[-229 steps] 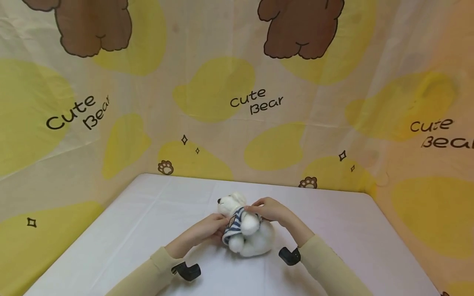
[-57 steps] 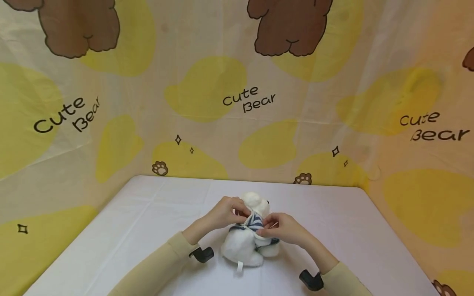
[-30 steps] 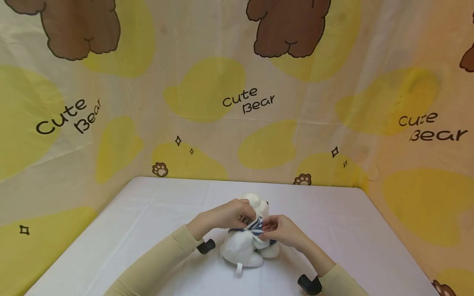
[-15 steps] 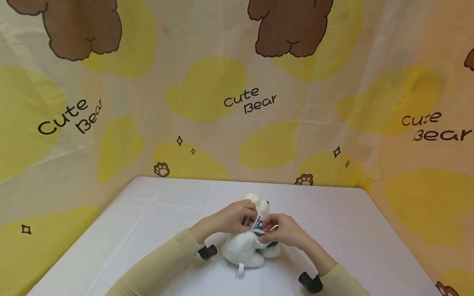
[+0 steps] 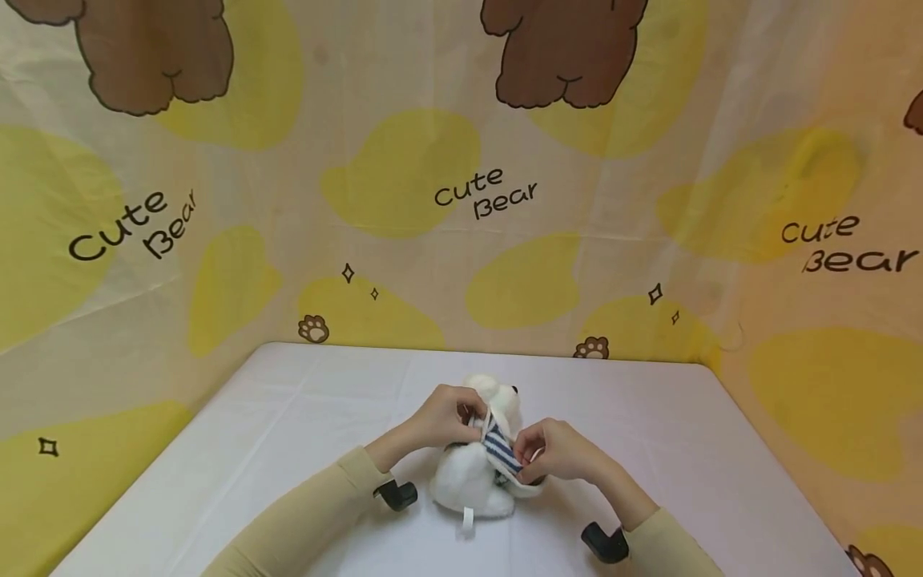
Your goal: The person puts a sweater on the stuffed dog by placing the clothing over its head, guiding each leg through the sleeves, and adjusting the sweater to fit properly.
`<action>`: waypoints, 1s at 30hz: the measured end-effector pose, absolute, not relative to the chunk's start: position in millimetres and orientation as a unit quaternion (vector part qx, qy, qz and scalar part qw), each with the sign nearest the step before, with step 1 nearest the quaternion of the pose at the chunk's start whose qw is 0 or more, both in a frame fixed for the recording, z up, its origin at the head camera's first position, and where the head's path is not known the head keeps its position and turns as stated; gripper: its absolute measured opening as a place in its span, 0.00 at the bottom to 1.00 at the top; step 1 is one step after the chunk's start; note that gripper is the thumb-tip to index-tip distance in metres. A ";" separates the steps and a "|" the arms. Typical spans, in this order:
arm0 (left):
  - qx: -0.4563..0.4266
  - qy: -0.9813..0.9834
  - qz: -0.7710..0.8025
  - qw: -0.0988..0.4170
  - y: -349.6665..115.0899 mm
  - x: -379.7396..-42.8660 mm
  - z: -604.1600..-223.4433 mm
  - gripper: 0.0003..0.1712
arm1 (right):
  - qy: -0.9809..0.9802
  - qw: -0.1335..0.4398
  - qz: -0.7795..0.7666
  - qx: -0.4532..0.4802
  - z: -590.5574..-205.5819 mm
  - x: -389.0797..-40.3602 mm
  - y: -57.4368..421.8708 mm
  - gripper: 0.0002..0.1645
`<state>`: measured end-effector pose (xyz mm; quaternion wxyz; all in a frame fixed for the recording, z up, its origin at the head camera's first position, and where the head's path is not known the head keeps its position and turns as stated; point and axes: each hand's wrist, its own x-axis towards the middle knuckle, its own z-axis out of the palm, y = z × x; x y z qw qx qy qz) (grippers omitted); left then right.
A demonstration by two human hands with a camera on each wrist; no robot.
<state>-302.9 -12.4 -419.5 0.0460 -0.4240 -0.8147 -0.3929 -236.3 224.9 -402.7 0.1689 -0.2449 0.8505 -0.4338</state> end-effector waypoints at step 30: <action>-0.547 -0.812 -0.201 0.025 -11.6 -296.6 -388.5 0.11 | 0.892 0.032 -0.414 -0.181 -412.6 -237.3 205.9 0.18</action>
